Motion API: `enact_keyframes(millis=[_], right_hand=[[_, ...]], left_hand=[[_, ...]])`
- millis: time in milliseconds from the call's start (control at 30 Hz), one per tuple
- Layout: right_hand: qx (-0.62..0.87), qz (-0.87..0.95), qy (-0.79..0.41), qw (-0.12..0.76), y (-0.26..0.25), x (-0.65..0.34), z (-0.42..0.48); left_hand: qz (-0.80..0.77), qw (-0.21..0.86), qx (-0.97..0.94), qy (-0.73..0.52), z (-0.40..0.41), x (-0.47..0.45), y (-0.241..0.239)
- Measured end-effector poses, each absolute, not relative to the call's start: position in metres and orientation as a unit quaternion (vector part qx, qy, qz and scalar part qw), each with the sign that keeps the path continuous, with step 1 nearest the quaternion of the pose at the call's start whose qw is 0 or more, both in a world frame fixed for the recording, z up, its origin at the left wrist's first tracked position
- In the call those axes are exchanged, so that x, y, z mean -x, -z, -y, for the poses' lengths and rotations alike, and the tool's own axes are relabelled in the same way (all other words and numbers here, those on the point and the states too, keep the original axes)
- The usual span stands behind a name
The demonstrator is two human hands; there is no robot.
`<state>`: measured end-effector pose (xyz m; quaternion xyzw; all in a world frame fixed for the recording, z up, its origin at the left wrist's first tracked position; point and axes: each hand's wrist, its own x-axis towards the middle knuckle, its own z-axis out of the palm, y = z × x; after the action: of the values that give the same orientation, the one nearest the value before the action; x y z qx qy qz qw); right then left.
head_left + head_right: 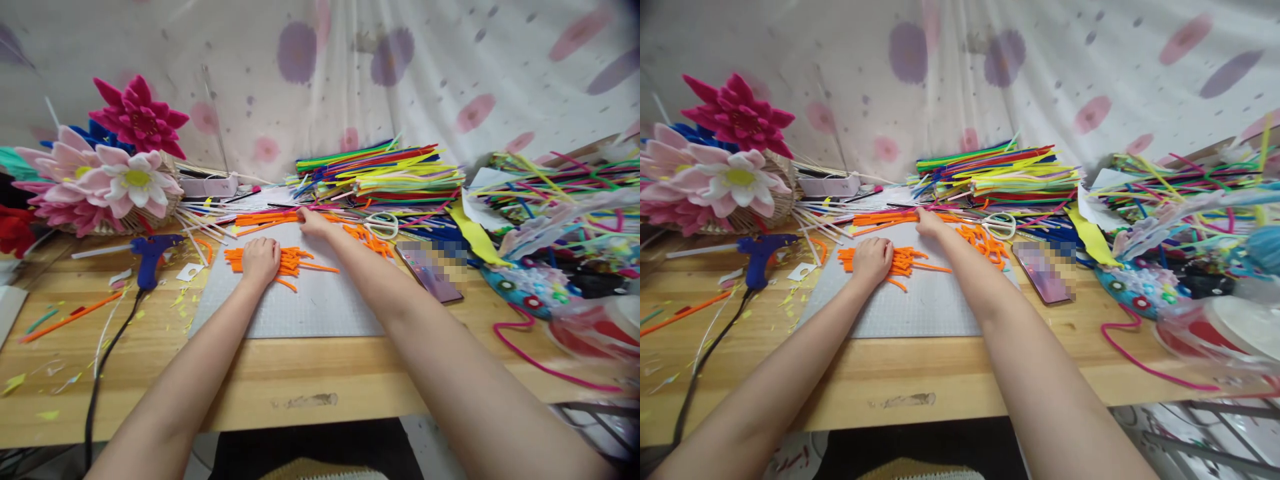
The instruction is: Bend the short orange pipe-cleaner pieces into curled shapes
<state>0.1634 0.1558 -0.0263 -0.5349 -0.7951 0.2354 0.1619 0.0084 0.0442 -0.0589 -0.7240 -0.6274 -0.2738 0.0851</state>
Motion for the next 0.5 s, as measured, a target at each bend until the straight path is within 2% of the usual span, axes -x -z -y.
enact_keyframes(millis=[167,267,367,500], right_hand=[[0.515,0.811,-0.203,0.191,0.011,-0.174,-0.127],[0.458,0.845,-0.228,0.157,0.006,-0.187,-0.090],[0.431,0.872,-0.205,0.109,0.010,-0.198,-0.058],[0.464,0.851,-0.163,0.183,0.018,-0.212,-0.047]], left_hand=[[0.556,0.007,0.795,0.245,-0.034,0.005,0.044],[0.485,-0.027,0.855,0.179,-0.025,0.017,0.039],[0.495,-0.023,0.857,0.142,-0.021,0.021,0.042],[0.541,-0.008,0.828,0.145,-0.031,0.011,0.049]])
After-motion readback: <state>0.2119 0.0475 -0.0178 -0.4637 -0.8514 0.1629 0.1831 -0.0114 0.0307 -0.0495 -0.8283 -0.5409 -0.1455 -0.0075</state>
